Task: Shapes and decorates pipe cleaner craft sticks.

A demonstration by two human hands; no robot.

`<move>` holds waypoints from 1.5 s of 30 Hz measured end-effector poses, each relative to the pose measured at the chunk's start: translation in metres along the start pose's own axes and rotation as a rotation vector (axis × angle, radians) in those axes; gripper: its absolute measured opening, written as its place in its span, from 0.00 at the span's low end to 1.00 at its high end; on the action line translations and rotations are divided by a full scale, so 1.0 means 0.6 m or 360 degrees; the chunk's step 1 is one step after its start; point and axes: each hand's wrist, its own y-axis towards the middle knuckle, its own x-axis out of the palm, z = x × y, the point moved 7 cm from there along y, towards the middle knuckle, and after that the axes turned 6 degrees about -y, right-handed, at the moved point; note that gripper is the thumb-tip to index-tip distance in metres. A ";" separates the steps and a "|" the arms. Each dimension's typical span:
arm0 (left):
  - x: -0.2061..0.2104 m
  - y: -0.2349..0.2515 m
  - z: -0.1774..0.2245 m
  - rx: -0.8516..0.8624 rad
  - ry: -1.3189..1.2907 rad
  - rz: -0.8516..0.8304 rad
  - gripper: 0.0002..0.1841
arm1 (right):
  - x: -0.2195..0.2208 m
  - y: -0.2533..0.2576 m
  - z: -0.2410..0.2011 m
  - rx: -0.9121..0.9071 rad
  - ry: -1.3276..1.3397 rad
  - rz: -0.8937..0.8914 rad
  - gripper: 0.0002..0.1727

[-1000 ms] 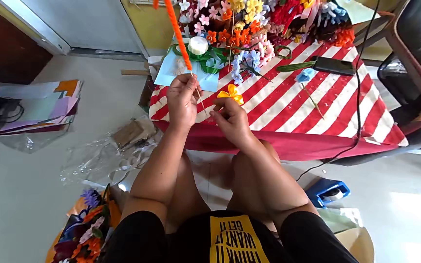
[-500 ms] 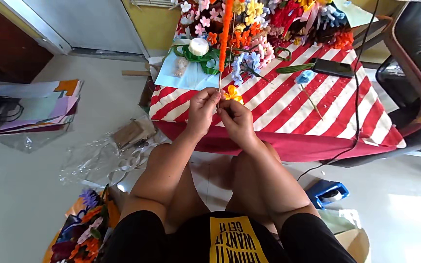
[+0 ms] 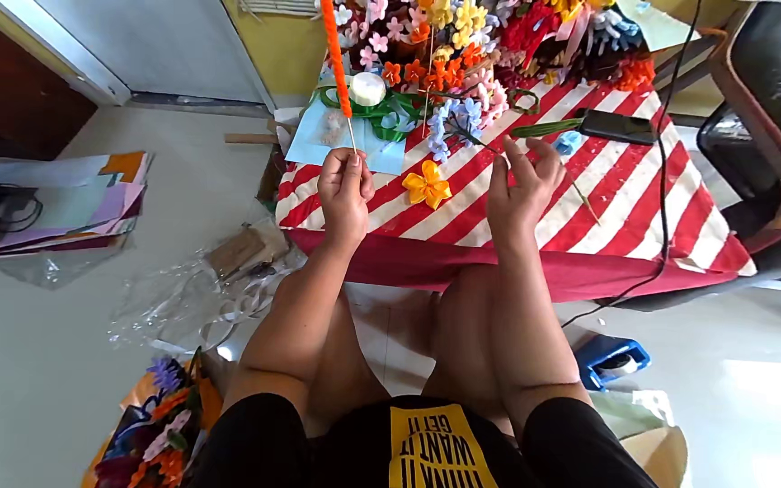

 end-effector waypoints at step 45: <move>-0.008 0.003 0.005 -0.0003 -0.0095 -0.0015 0.11 | 0.033 -0.007 0.109 0.0810 0.0767 -0.0296 0.05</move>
